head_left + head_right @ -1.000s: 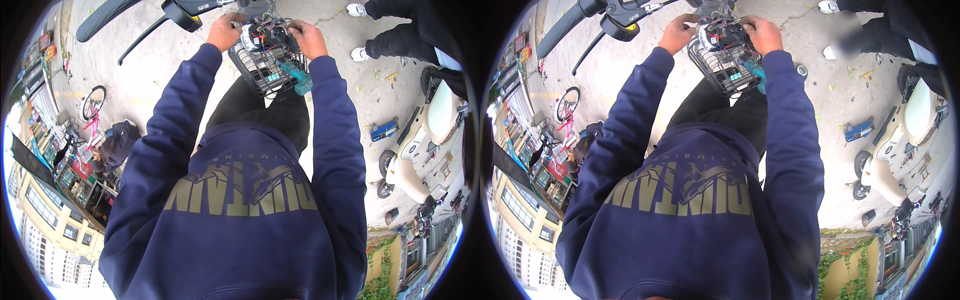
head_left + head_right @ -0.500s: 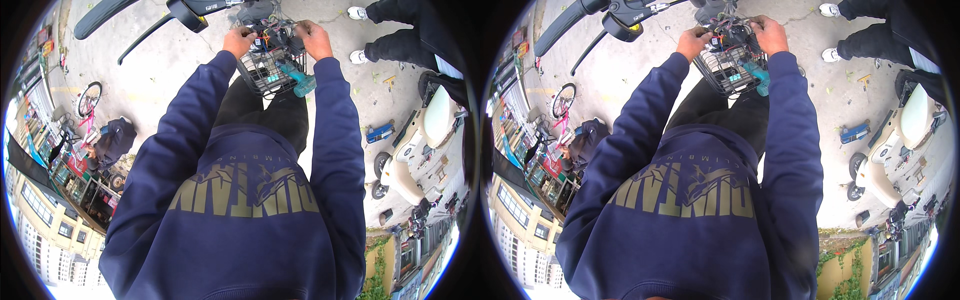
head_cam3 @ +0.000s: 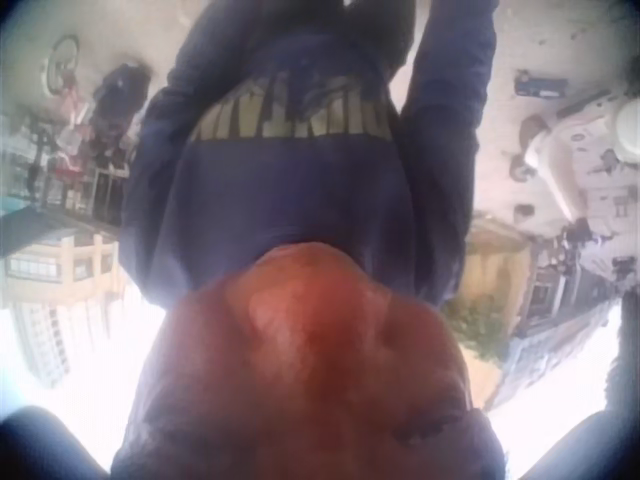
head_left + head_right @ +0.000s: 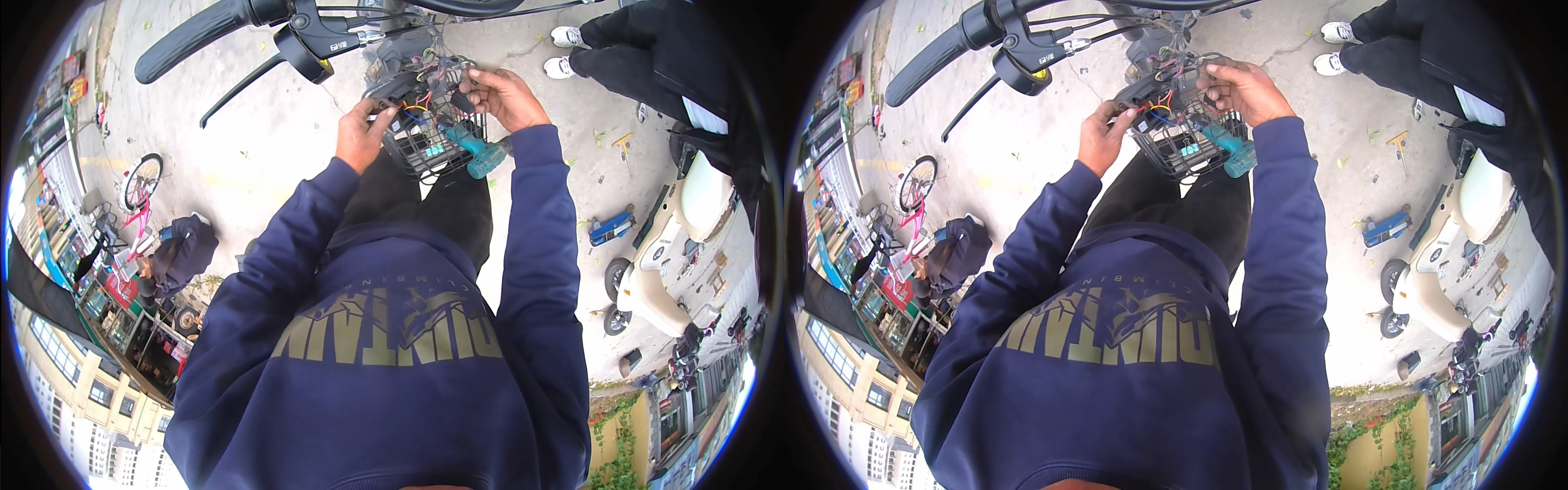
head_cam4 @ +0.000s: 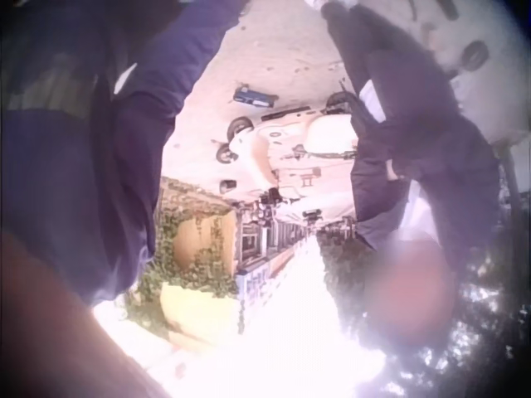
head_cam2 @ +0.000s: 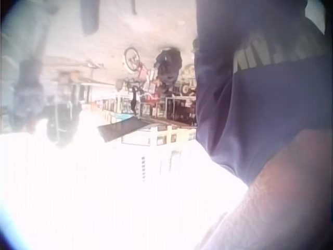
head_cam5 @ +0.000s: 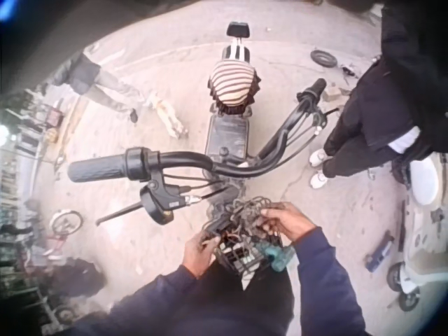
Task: The person repairs wiring on an electric scooter's front basket area. They strip and twist wires, test the headlight, and wrap connections with electrical tape. The headlight illuminates during testing, indicating the repair is functional.
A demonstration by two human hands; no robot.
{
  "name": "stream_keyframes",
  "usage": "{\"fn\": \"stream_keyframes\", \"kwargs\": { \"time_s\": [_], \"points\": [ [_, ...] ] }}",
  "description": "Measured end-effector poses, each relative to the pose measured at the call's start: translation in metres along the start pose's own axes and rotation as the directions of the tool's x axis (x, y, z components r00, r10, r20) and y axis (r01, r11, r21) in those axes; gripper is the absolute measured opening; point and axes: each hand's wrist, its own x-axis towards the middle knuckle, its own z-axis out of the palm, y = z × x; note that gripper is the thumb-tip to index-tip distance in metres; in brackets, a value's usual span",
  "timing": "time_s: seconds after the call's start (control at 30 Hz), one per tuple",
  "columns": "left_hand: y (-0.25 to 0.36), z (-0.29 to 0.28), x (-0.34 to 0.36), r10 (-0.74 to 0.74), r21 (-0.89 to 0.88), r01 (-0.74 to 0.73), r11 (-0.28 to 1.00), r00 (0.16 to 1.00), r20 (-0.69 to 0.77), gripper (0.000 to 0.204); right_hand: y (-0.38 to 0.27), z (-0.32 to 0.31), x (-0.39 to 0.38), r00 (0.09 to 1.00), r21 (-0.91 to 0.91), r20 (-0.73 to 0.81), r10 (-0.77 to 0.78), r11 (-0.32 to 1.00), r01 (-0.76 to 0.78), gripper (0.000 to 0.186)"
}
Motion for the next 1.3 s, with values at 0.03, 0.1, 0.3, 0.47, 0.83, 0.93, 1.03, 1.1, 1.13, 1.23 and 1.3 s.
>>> {"fn": "stream_keyframes", "kwargs": {
  "time_s": [0.03,0.1,0.3,0.47,0.83,0.93,1.03,1.1,1.13,1.23,1.3],
  "points": [
    [0.010,-0.007,-0.004,0.000,0.010,0.000,1.000,1.000,0.010,0.016,0.000,-0.001,0.002,0.999,0.087,0.032,-0.024,0.996,0.021,0.030],
    [0.024,-0.024,-0.011,0.099,0.096,-0.102,0.990,0.995,0.030,0.013,0.003,0.006,0.000,0.999,0.225,0.011,-0.040,0.974,0.037,0.029],
    [0.048,-0.047,-0.015,0.238,0.186,-0.262,0.947,0.961,0.139,0.012,0.013,0.027,0.007,0.975,0.629,0.176,-0.138,0.777,-0.004,0.020],
    [0.069,-0.056,0.003,0.441,0.301,-0.523,0.798,0.846,0.301,0.017,0.008,0.058,0.014,0.987,0.706,0.030,-0.159,0.702,0.092,0.024],
    [0.081,-0.032,0.041,0.207,0.165,-0.283,0.945,0.907,0.365,0.023,0.028,0.073,0.011,0.999,0.655,0.001,-0.052,0.755,0.038,0.019],
    [0.074,-0.024,0.043,0.155,0.071,-0.193,0.979,0.920,0.360,0.026,0.024,0.067,0.010,1.000,0.601,0.008,-0.019,0.799,0.011,0.021],
    [0.072,-0.017,0.047,0.111,0.003,-0.120,0.993,0.931,0.349,0.034,0.021,0.064,0.007,1.000,0.574,0.014,-0.018,0.819,0.007,0.021],
    [0.065,-0.014,0.048,0.099,0.000,-0.105,0.994,0.941,0.324,0.030,0.020,0.066,0.005,1.000,0.555,-0.010,-0.012,0.832,0.016,0.022],
    [0.062,-0.012,0.048,0.094,-0.002,-0.098,0.995,0.946,0.311,0.029,0.020,0.065,0.006,1.000,0.547,-0.006,-0.013,0.837,0.014,0.023],
    [0.062,-0.011,0.050,0.063,-0.073,-0.040,0.996,0.939,0.337,0.028,0.020,0.065,0.006,1.000,0.528,-0.012,0.002,0.849,0.004,0.021],
    [0.060,-0.011,0.052,0.070,-0.134,-0.027,0.991,0.942,0.330,0.027,0.014,0.068,0.005,0.998,0.516,-0.043,0.036,0.857,-0.009,0.018]
  ]
}}
